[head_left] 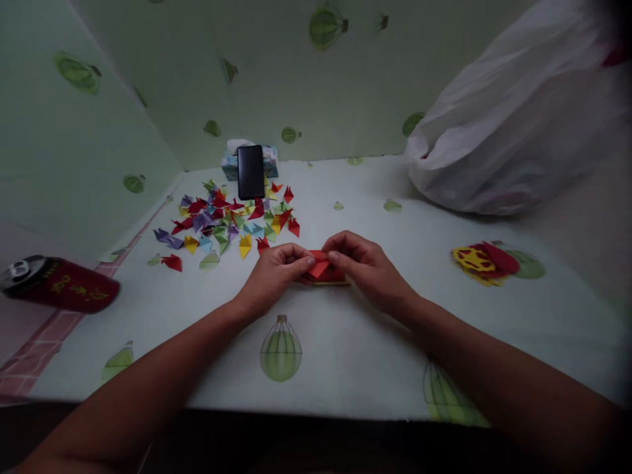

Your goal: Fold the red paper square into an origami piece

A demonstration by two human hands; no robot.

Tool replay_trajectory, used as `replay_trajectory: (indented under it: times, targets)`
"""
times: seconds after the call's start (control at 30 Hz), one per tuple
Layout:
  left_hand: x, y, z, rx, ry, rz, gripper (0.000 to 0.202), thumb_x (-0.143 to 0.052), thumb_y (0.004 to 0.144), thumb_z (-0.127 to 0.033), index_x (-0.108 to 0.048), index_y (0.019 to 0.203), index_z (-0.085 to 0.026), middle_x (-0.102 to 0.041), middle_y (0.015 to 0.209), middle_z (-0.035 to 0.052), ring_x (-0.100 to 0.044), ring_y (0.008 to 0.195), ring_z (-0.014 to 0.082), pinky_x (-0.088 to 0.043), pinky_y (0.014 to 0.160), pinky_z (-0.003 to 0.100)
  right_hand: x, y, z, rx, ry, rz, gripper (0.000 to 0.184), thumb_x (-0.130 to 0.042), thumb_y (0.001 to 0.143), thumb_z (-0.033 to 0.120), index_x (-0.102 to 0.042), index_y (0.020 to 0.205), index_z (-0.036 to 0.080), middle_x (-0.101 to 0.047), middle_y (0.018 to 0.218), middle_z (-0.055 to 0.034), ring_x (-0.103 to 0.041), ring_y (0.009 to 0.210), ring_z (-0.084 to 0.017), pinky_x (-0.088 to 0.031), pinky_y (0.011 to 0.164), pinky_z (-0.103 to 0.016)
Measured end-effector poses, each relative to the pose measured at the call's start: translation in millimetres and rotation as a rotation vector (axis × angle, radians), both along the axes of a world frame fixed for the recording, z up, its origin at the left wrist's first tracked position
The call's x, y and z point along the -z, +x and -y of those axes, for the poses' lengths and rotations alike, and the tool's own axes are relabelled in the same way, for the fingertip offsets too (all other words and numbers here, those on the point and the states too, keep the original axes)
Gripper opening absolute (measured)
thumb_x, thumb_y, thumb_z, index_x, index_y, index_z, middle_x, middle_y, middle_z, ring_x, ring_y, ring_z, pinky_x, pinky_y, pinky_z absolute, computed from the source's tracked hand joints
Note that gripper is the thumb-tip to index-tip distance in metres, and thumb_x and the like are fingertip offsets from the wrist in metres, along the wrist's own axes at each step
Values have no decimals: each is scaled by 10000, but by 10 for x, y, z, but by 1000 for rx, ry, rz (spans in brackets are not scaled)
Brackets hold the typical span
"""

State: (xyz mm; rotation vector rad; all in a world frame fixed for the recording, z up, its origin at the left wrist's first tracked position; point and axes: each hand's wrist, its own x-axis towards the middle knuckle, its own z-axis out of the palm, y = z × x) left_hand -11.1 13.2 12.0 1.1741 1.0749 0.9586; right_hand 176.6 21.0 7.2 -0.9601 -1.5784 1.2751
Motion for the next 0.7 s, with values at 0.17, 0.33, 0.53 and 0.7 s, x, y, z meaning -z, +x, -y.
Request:
replay_trajectory:
  times: [0.17,0.33,0.53,0.7]
  targets:
    - [-8,-13,-10,11,31,-19,212,-773,761,-320,-664,771,-139,-676,713,-5,-636,644,96,-541,659,227,-3,3,5,-85,-88,-55,180,-711,827,344,-640,894,192,-661,864,-14,-619,802,-147,-502,749,-287]
    - [-30,-8,-1,38,104,-130,170,-737,781,-295,-688,808,-135,-687,752,7,-632,668,100,-530,658,224,41,8,3,-61,-227,-73,225,-748,792,368,-631,774,177,-678,784,-14,-641,745,-148,-511,721,-291]
    - [-44,-19,-12,35,151,-180,160,-717,784,-292,-673,791,-139,-683,740,3,-632,656,105,-544,657,233,63,9,-25,-100,-371,-236,230,-772,782,373,-665,760,171,-701,737,-8,-656,693,-121,-537,720,-269]
    - [-23,-26,-16,54,180,-185,162,-709,792,-295,-678,802,-136,-687,750,5,-636,670,104,-536,661,225,75,11,-50,-105,-424,-255,234,-820,728,355,-681,751,168,-717,746,-12,-670,682,-120,-550,689,-260]
